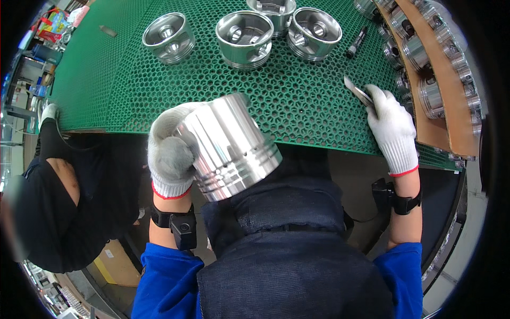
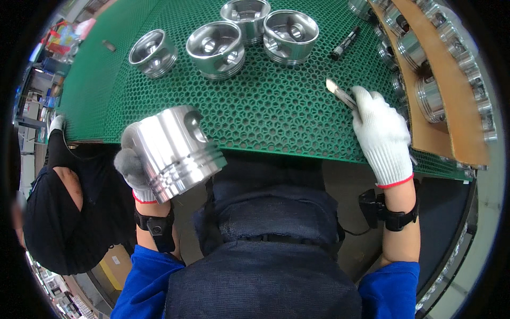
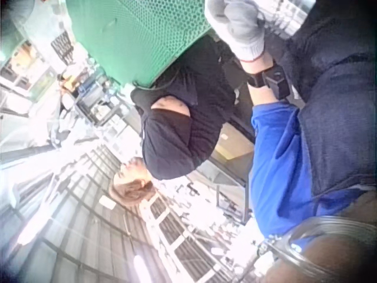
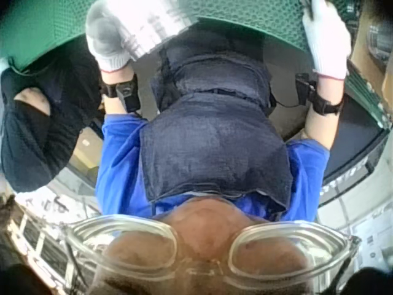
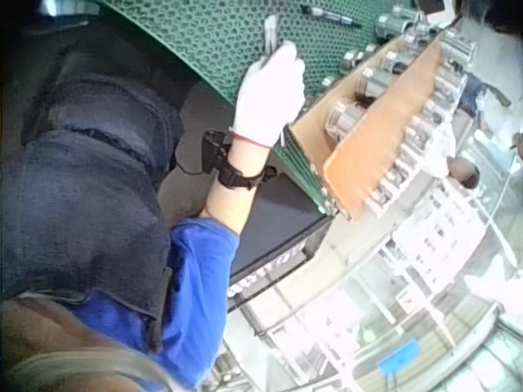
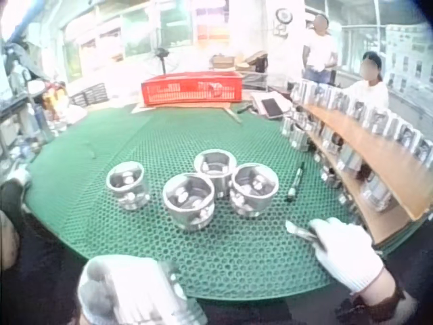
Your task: Inspect and clean engine pistons on an assembly line floor using a small tool to check grooves.
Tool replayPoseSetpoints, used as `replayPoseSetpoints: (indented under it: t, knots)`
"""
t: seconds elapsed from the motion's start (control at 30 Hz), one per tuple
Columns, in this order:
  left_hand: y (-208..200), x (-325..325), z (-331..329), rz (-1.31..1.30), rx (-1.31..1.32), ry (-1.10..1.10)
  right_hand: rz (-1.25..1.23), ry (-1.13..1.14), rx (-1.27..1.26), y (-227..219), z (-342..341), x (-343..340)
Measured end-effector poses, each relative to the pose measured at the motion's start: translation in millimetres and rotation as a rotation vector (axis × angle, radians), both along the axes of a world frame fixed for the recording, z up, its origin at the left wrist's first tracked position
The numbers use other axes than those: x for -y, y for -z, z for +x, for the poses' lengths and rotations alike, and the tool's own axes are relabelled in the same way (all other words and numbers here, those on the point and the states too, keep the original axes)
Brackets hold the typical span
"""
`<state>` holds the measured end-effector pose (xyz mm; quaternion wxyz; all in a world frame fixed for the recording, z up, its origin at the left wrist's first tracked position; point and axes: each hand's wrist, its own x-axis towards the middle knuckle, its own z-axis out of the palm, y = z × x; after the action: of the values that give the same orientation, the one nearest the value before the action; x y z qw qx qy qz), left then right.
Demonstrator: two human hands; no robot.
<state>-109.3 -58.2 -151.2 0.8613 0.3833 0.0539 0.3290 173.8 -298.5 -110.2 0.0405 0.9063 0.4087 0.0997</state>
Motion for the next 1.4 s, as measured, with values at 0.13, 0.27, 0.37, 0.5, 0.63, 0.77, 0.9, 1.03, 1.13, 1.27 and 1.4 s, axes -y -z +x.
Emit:
replayPoseSetpoints:
  t: [0.13, 0.27, 0.37, 0.5, 0.63, 0.77, 0.9, 1.03, 1.13, 1.27, 1.4]
  knots:
    - [-20.1, 9.5, 13.5, 0.275, 0.137, 0.047, 0.148, -0.119, 0.033, 4.3, -3.1, 9.9]
    - [-11.9, 8.9, 18.3, 0.418, 0.184, 0.103, 0.603, -0.542, -0.305, -20.9, -52.2, 12.7]
    - [-17.0, 16.3, 31.4, 0.442, 0.165, 0.12, 0.62, -0.653, -0.376, -22.8, -76.5, 16.1]
    - [-29.0, 20.5, 43.1, 0.513, 0.171, 0.161, 0.597, -0.681, -0.374, -19.8, -77.6, 13.0]
    - [-37.2, 43.0, 49.1, 0.403, -0.042, -0.02, 0.584, -0.656, -0.4, -21.9, -75.9, 17.7]
    - [-31.4, 34.3, 45.7, 0.456, -0.024, 0.159, 0.606, -0.711, -0.481, -24.1, -78.5, 12.4]
    - [-37.6, 26.4, 45.4, 0.832, -0.119, 0.228, 0.864, -0.347, -0.399, -12.4, -53.3, 2.0]
    - [-64.2, 2.7, 33.1, 1.305, -0.396, 0.152, 0.516, -0.094, -0.087, 1.0, -21.3, 13.1]
    - [-83.2, -36.0, 20.5, 1.16, -0.901, -0.239, 0.393, -0.058, -0.107, 18.7, -11.7, 20.7]
    - [-79.7, -153.4, 26.9, 1.5, -1.227, -0.74, 0.423, -0.068, -0.054, 13.8, -18.9, 15.8]
    - [-59.4, -191.3, 27.4, 1.939, -1.188, -0.898, 0.449, -0.117, -0.064, 15.3, -18.2, 7.8]
